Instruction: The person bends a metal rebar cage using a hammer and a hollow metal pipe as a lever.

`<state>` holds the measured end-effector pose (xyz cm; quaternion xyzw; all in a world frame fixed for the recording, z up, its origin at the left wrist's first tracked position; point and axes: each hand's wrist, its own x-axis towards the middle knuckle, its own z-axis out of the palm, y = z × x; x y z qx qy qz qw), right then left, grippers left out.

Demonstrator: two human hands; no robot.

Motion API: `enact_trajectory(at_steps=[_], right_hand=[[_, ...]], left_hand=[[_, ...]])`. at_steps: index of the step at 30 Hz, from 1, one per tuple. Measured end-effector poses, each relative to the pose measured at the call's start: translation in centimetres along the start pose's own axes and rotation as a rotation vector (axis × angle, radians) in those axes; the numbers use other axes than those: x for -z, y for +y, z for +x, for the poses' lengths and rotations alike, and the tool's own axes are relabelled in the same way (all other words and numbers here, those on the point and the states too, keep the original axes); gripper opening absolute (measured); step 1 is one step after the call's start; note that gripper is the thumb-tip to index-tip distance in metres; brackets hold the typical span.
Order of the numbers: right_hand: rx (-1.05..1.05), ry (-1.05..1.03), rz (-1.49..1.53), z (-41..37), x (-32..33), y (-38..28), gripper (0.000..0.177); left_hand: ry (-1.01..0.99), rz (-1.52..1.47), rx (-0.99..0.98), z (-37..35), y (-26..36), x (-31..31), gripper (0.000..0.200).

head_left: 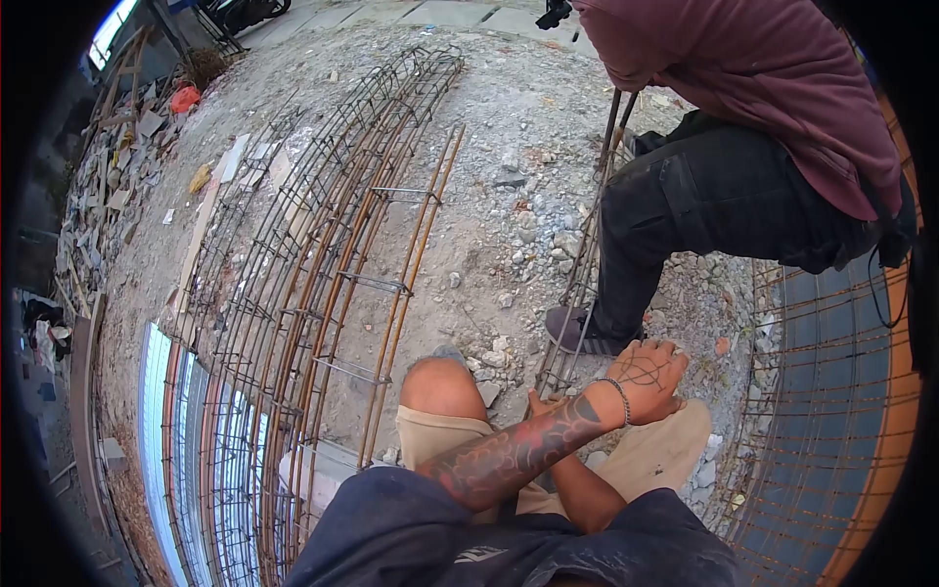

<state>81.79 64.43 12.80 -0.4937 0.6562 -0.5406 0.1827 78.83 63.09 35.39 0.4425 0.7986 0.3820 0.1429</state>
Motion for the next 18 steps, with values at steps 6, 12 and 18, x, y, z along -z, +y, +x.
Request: enact_trajectory(at_steps=[6,12,18], right_hand=[[0.192,-0.198,0.037,-0.1,1.2,0.1,0.051],[0.392,-0.389,0.074,0.4,2.4,0.4,0.05],[0.47,-0.711,-0.253,-0.9,1.0,3.1,0.047]], left_hand=[[-0.02,0.005,0.009,0.0,0.1,0.2,0.045],[-0.034,0.008,0.018,0.1,0.0,0.0,0.045],[-0.005,0.003,-0.001,0.2,-0.1,-0.2,0.046]])
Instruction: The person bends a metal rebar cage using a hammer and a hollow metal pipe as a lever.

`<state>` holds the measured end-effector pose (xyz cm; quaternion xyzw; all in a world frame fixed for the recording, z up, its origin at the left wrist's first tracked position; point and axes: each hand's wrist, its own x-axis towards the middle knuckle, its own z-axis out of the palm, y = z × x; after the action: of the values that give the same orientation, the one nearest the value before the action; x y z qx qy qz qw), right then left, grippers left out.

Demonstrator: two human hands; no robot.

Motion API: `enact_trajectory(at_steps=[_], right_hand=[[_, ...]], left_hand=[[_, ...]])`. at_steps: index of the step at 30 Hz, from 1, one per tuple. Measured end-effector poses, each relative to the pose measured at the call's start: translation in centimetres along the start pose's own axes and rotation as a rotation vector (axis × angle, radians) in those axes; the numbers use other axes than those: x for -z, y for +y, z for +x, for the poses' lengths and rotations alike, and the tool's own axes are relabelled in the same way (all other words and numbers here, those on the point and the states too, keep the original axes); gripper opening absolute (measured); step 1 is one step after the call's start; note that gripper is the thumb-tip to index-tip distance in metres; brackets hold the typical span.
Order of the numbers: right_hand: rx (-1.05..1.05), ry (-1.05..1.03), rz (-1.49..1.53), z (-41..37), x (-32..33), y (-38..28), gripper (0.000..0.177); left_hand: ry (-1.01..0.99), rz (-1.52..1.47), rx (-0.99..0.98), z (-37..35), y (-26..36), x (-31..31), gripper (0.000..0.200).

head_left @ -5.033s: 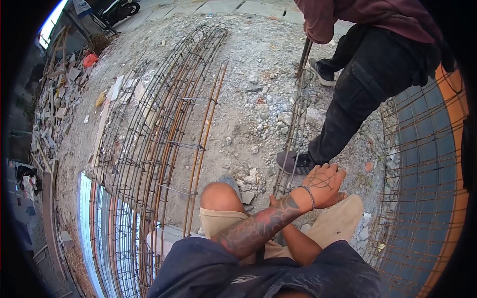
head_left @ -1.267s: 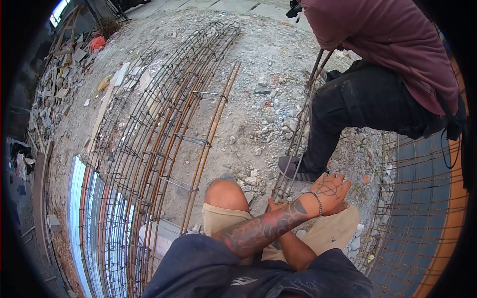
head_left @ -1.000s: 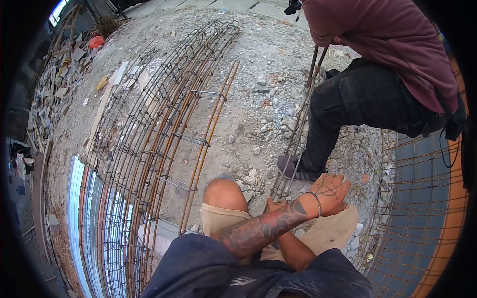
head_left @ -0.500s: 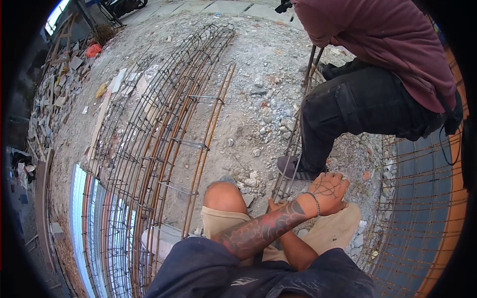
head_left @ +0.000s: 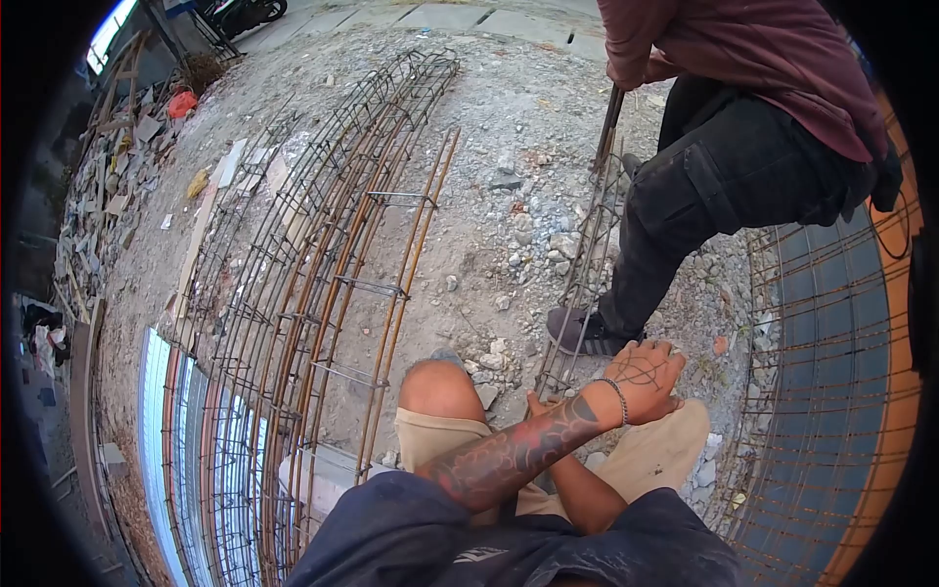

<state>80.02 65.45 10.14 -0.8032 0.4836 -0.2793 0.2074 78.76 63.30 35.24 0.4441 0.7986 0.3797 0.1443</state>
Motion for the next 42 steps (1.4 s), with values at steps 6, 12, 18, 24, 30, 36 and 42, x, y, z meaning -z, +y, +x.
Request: enact_trajectory(at_steps=[6,12,18,24,30,36,42], right_hand=[[0.104,0.214,0.09,-0.3,-2.7,1.1,0.044],[0.035,0.133,0.164,-1.8,-8.5,4.5,0.036],[-0.628,0.296,0.004,0.8,-10.5,4.5,0.035],[-1.304,0.487,-0.125,2.6,-13.1,4.0,0.036],[-1.977,0.592,-0.244,4.4,-15.4,3.1,0.037],[-2.199,0.625,-0.198,4.5,-17.0,3.2,0.039],[-2.193,0.688,-0.013,4.7,-17.4,4.4,0.04]], left_hand=[[-0.023,0.002,0.015,0.2,0.2,0.1,0.044],[-0.026,0.009,0.013,0.4,0.3,0.0,0.044],[-0.083,0.06,0.026,0.7,0.1,0.3,0.044],[-0.096,0.058,0.024,0.2,0.0,0.5,0.044],[-0.036,0.039,-0.002,-0.1,0.1,0.7,0.043],[-0.048,0.046,-0.003,-0.3,0.2,0.7,0.043],[-0.049,0.052,0.002,-0.6,0.1,0.6,0.045]])
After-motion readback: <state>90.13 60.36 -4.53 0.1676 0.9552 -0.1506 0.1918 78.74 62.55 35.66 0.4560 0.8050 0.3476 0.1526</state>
